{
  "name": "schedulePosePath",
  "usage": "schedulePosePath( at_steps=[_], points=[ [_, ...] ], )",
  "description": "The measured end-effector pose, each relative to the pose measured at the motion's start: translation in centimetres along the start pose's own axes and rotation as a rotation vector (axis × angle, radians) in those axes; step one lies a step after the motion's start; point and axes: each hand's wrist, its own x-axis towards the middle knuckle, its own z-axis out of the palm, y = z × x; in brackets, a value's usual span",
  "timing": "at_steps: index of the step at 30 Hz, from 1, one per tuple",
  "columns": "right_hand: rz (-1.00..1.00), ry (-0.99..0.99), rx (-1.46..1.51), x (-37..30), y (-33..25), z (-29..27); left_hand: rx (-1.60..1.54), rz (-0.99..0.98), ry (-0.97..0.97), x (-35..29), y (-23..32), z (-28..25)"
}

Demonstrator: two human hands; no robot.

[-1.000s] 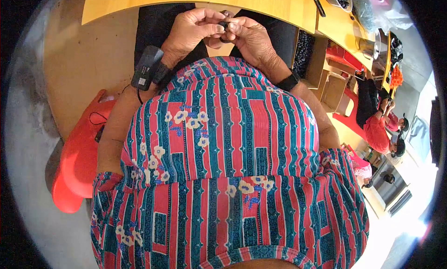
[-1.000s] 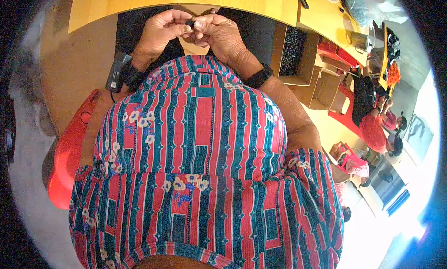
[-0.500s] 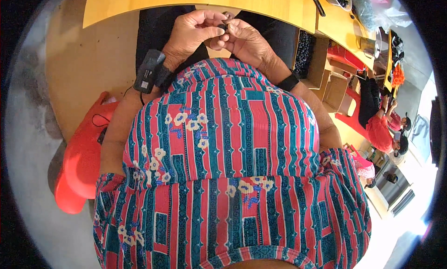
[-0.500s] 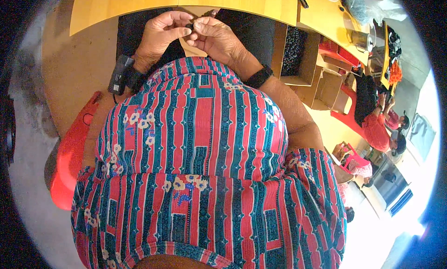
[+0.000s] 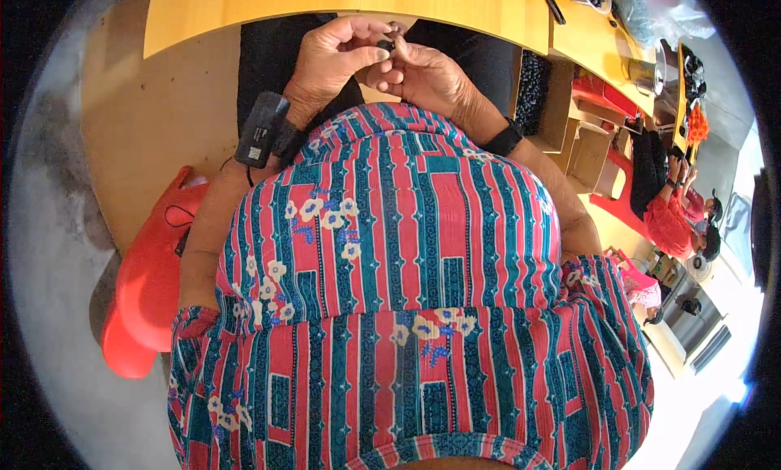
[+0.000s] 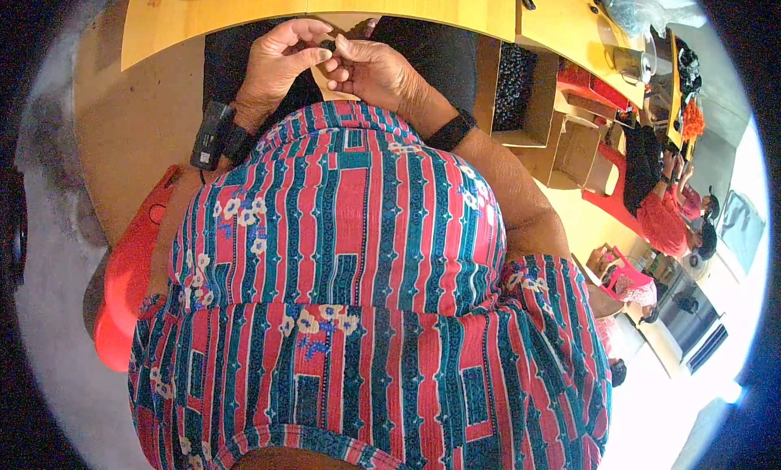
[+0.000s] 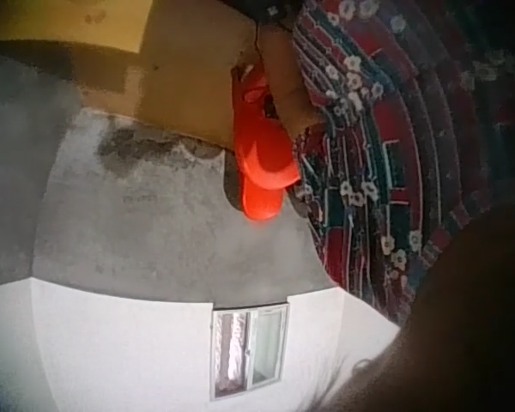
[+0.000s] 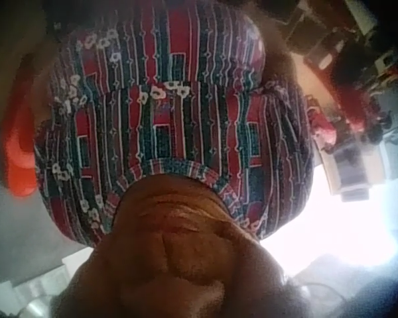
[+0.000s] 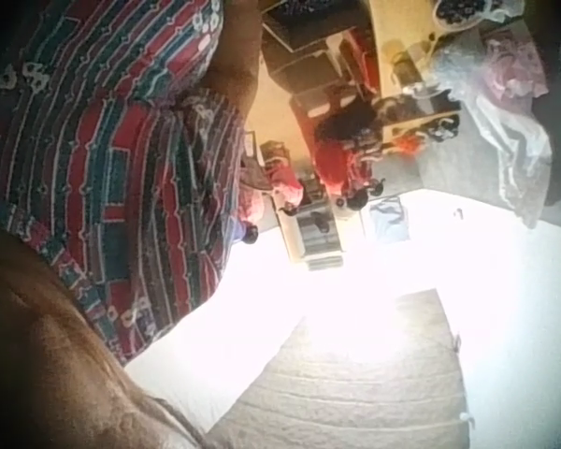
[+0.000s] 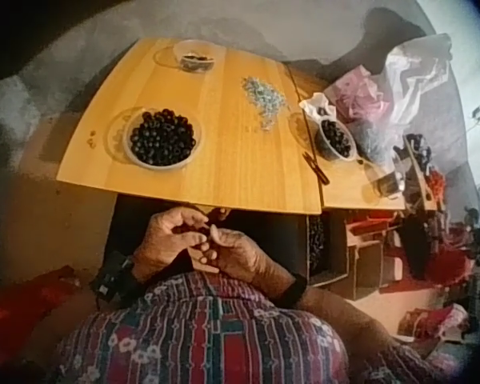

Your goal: The person picks up plastic components from bowls on the table and assembles them together by hand.

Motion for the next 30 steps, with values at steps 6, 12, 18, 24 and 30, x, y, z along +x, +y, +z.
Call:
schedulePosePath(
  at_steps=[6, 12, 18, 24, 30],
  points=[
    [-0.078, 0.018, -0.051, 0.0, 0.0, 0.4, 0.162, 0.074, 0.052, 0.1, -0.4, 0.1],
    [-0.015, -0.006, -0.040, -0.5, -0.4, 0.9, 0.259, 0.076, 0.051, -0.1, 0.3, 0.6],
    [-0.066, -0.022, -0.057, -0.3, -0.2, 0.0, 0.192, 0.058, 0.013, 0.2, 0.2, 0.5],
    [-0.033, -0.035, 0.029, -0.2, -0.5, 0.1, 0.103, 0.014, 0.023, 0.5, -0.2, 0.0],
    [-0.016, -0.032, 0.044, -0.3, -0.6, 0.6, 0.139, 0.079, 0.023, 0.6, -0.5, 0.2]
  ],
)
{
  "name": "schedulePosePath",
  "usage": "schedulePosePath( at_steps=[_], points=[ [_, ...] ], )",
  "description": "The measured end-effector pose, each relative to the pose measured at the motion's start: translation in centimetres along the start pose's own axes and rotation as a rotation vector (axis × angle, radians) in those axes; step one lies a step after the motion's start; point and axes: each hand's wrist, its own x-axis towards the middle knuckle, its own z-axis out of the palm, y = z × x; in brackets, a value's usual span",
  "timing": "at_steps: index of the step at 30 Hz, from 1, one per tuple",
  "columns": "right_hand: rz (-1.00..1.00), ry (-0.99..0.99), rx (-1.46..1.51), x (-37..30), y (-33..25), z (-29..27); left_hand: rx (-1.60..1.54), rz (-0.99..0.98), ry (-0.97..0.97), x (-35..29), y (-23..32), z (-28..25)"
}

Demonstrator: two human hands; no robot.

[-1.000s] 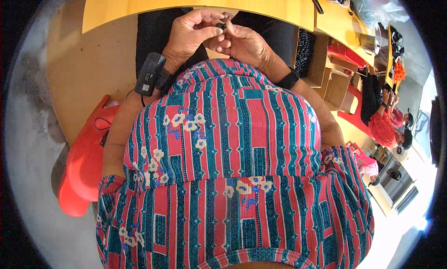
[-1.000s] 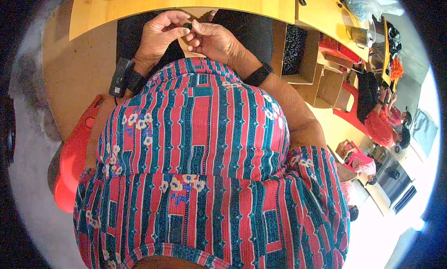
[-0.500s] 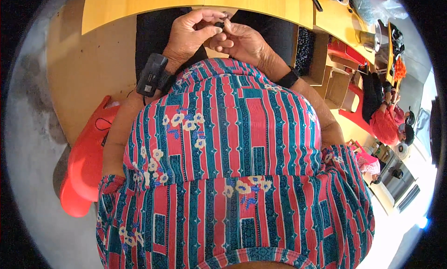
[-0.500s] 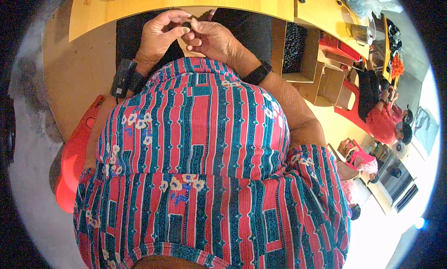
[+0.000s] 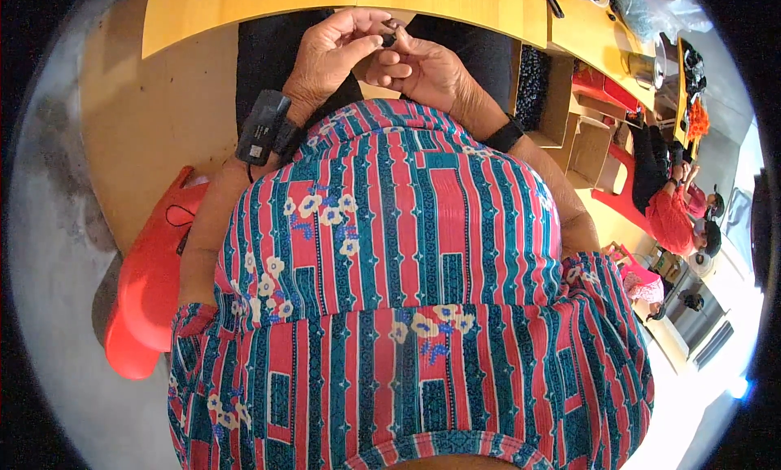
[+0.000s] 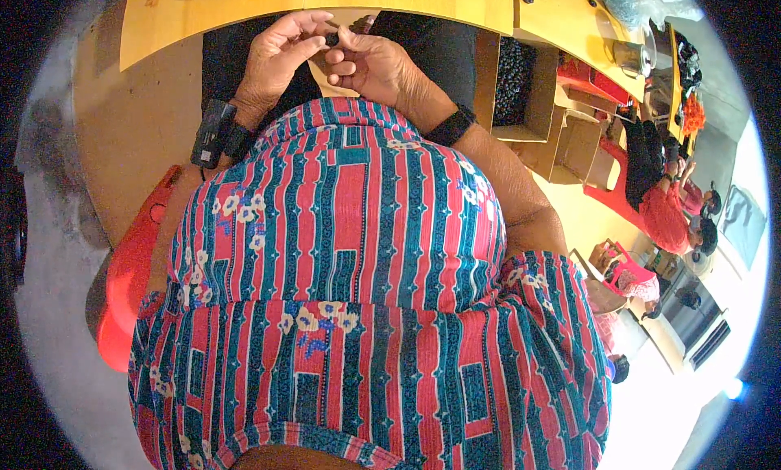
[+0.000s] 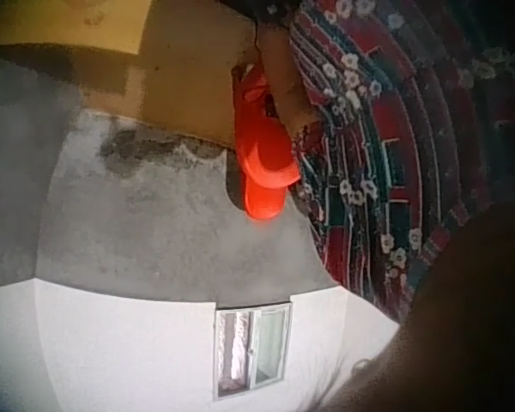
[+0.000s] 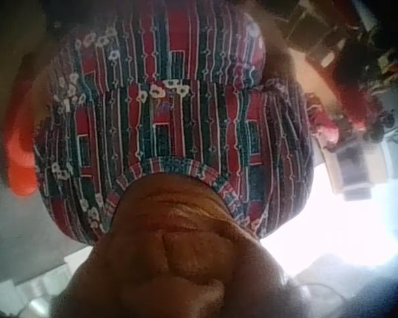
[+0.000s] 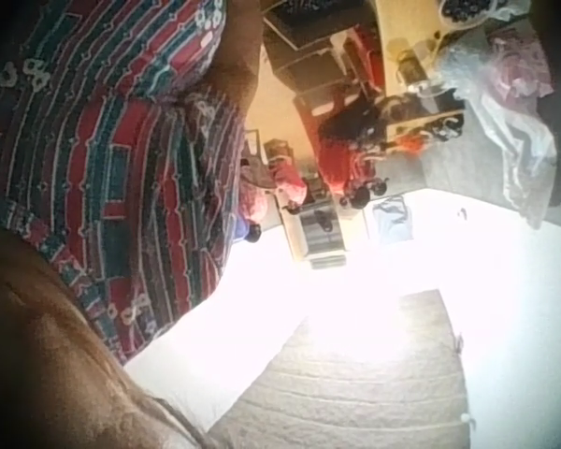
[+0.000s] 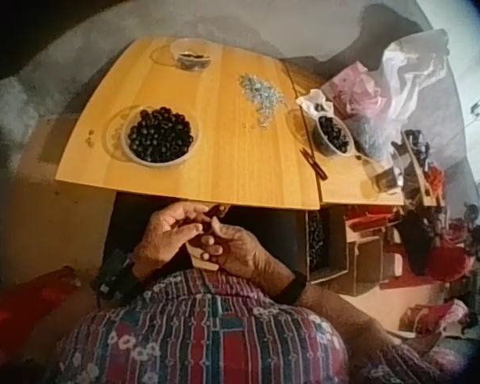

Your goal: The person picks up plastic components from bowls on the table and assembles them together by hand.

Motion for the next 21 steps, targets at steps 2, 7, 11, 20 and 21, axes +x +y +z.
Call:
schedulePosePath(
  at_steps=[2, 7, 11, 20, 21],
  points=[
    [0.006, 0.014, 0.024, 0.02, 0.00, 0.01, -0.049, -0.036, -0.030, 0.03, -0.11, 0.01],
    [0.031, 0.069, 0.014, -0.08, 0.01, 0.19, -0.015, -0.080, -0.018, -0.02, -0.24, -0.03],
    [0.032, 0.126, 0.020, -0.24, 0.13, 0.45, 0.058, -0.064, -0.012, -0.07, -0.14, 0.03],
    [0.035, 0.086, -0.026, -0.25, 0.05, 0.44, 0.063, -0.098, -0.046, -0.30, 0.52, 0.20],
    [0.035, 0.086, -0.026, -0.24, 0.03, 0.42, 0.063, -0.097, -0.046, -0.32, 0.58, 0.19]
  ],
)
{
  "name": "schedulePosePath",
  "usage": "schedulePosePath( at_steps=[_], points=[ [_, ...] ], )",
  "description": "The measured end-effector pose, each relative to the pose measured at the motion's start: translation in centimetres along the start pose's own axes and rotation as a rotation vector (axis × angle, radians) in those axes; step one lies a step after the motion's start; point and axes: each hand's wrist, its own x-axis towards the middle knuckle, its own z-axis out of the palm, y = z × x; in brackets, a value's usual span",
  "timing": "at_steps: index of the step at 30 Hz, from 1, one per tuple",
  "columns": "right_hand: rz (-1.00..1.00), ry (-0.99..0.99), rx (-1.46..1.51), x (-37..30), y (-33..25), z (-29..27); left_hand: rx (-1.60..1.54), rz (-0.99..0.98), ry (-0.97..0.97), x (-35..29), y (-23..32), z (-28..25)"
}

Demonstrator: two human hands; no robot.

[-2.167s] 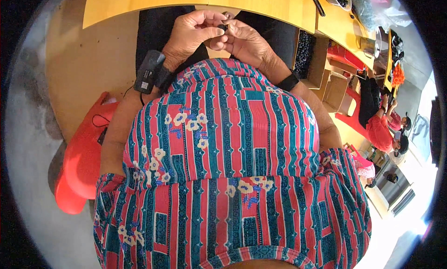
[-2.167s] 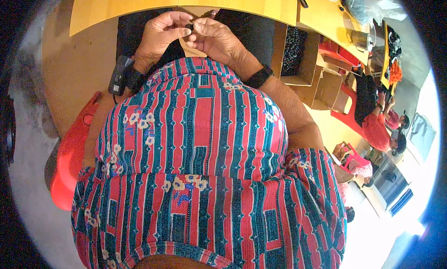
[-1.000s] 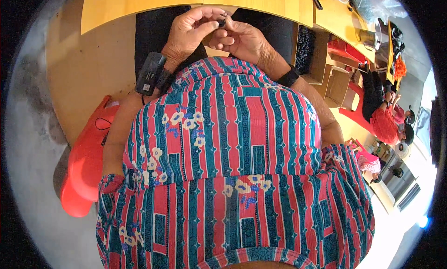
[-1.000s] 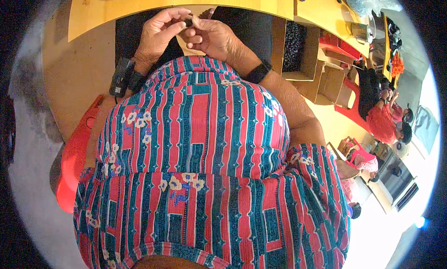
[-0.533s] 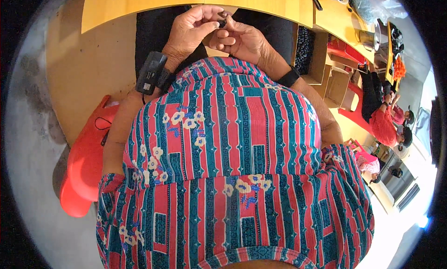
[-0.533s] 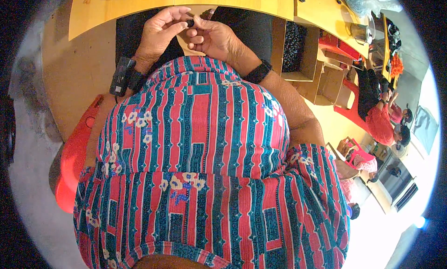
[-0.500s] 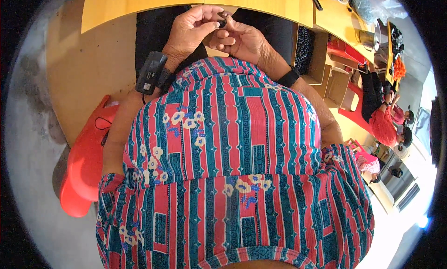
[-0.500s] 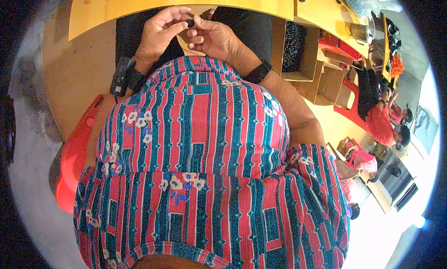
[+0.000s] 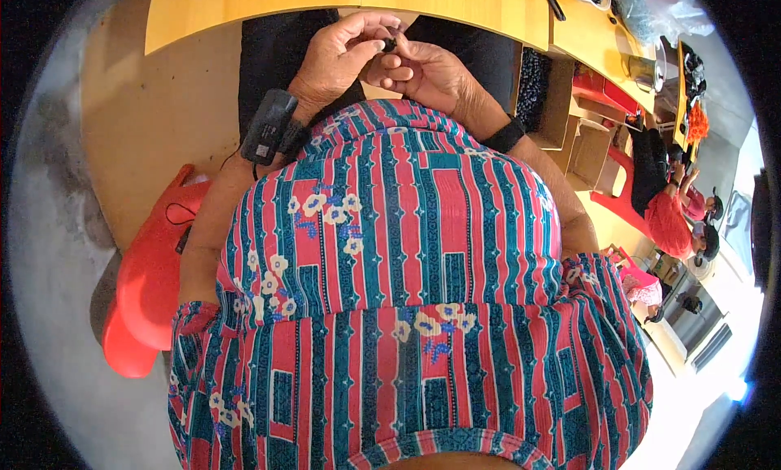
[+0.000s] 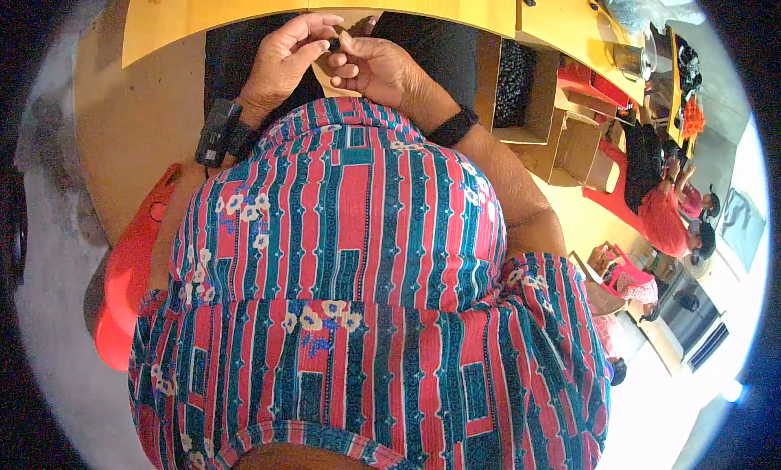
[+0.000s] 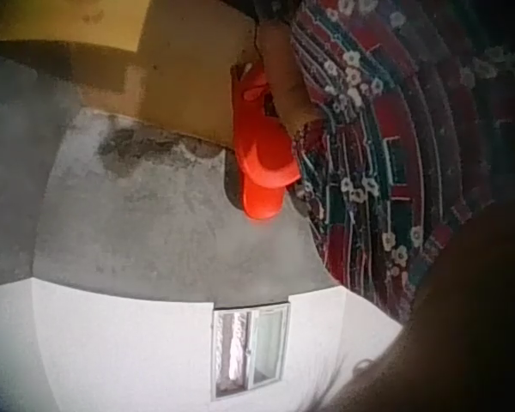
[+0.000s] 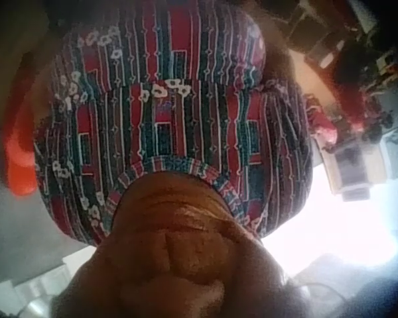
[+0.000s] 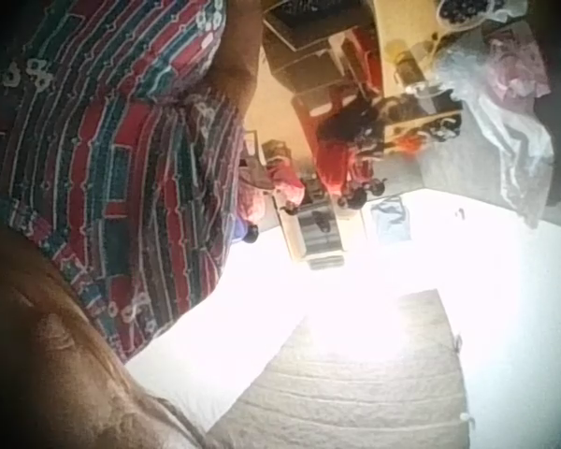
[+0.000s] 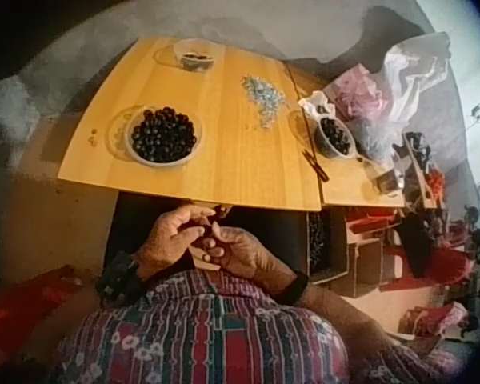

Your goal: The person picks up plastic components from bowls on the table and assembles them together by hand.

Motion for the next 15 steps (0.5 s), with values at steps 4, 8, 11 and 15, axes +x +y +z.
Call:
schedulePosePath(
  at_steps=[4, 8, 11, 15],
  points=[
    [-0.009, -0.030, -0.012, 0.0, 0.0, -0.1, 0.037, 0.020, -0.005, 0.0, 0.1, -0.1],
    [-0.048, -0.004, -0.054, 0.1, 0.1, -0.1, 0.012, 0.025, -0.049, 0.0, 0.2, -0.5],
    [-0.122, 0.001, -0.168, 0.2, 0.2, -0.1, -0.080, 0.040, -0.086, 0.1, 0.3, -0.5],
    [-0.278, 0.221, -0.521, 0.1, 0.3, 1.7, -0.193, -0.006, -0.041, -0.2, 0.2, -0.4]
  ],
)
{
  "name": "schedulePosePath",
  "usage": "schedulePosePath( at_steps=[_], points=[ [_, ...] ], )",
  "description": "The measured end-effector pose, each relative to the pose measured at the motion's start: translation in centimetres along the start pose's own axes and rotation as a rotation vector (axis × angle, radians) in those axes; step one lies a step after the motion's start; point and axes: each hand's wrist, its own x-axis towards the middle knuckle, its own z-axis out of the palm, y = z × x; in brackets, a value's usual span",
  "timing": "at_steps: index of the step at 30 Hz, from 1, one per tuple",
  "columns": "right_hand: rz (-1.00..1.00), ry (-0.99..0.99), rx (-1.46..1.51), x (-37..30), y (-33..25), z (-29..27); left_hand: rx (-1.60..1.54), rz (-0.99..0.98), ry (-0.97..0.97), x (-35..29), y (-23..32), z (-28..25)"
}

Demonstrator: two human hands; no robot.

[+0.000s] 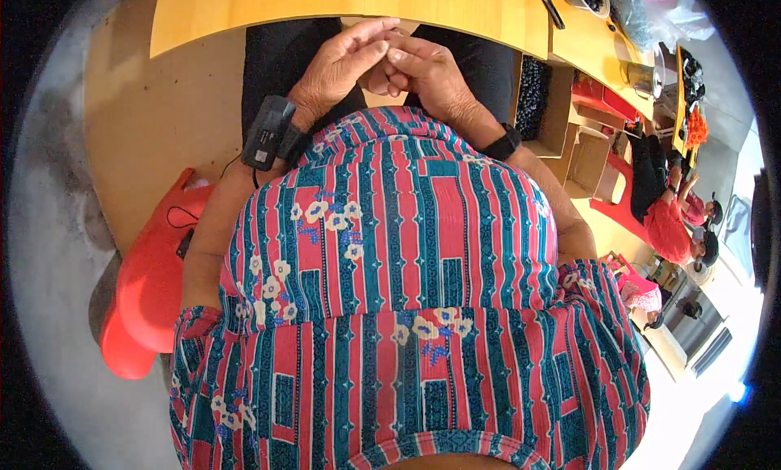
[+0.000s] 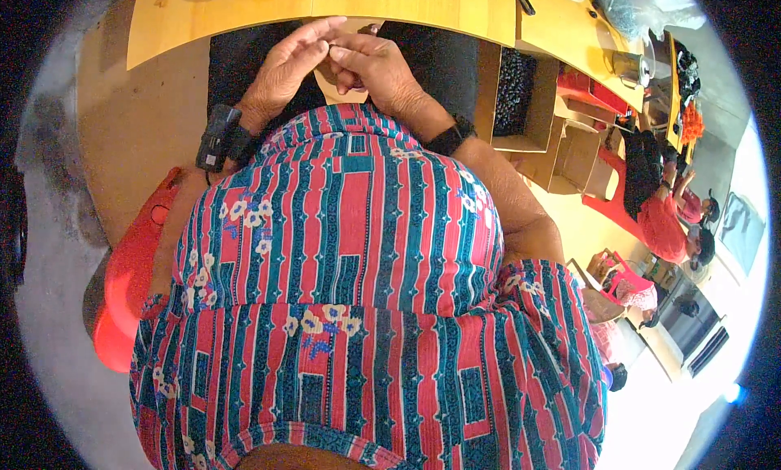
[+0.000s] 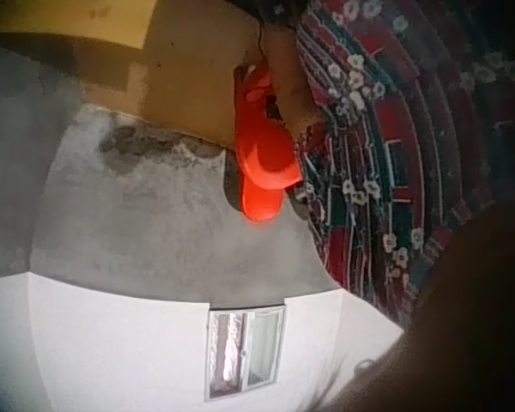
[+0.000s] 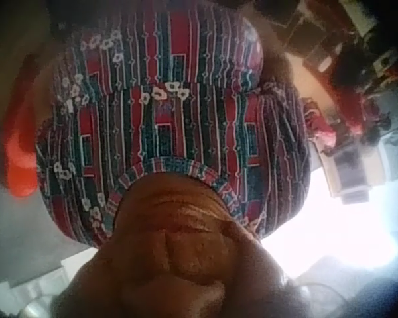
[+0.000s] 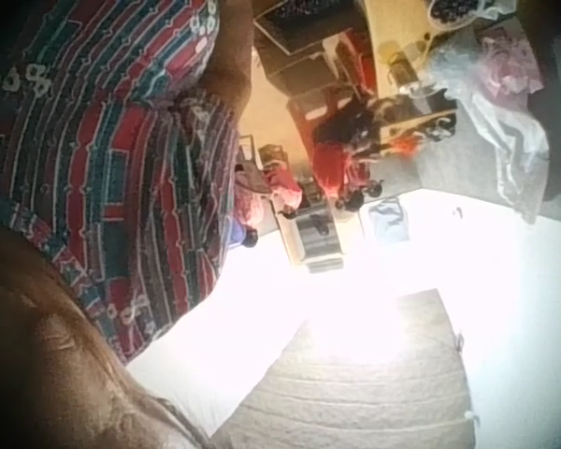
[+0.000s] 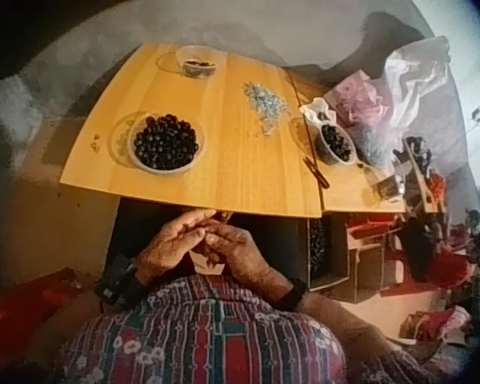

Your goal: The person picks up plastic components from bowls on the table and assembles them together by hand.

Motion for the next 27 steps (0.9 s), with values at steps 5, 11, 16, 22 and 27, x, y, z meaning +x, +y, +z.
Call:
schedulePosePath(
  at_steps=[5, 11, 16, 22, 27],
  points=[
    [-0.192, 0.000, -0.359, -0.2, 0.0, 0.1, 0.092, -0.062, -0.174, -0.2, -0.2, 0.0],
    [-0.305, 0.046, -0.499, -0.3, -0.1, 0.6, 0.044, -0.107, -0.164, -0.5, 0.4, 0.3],
    [-0.277, 0.044, -0.469, -0.3, -0.2, 0.6, 0.084, -0.088, -0.113, -0.3, -0.2, 0.4],
    [-0.281, 0.018, -0.458, -0.1, -0.2, 0.5, -0.016, -0.094, -0.089, -0.5, -0.7, 0.4],
    [0.003, -0.186, 0.375, 0.4, -0.8, -1.1, -0.195, -0.155, -0.055, -0.4, 1.7, 1.1]
  ],
)
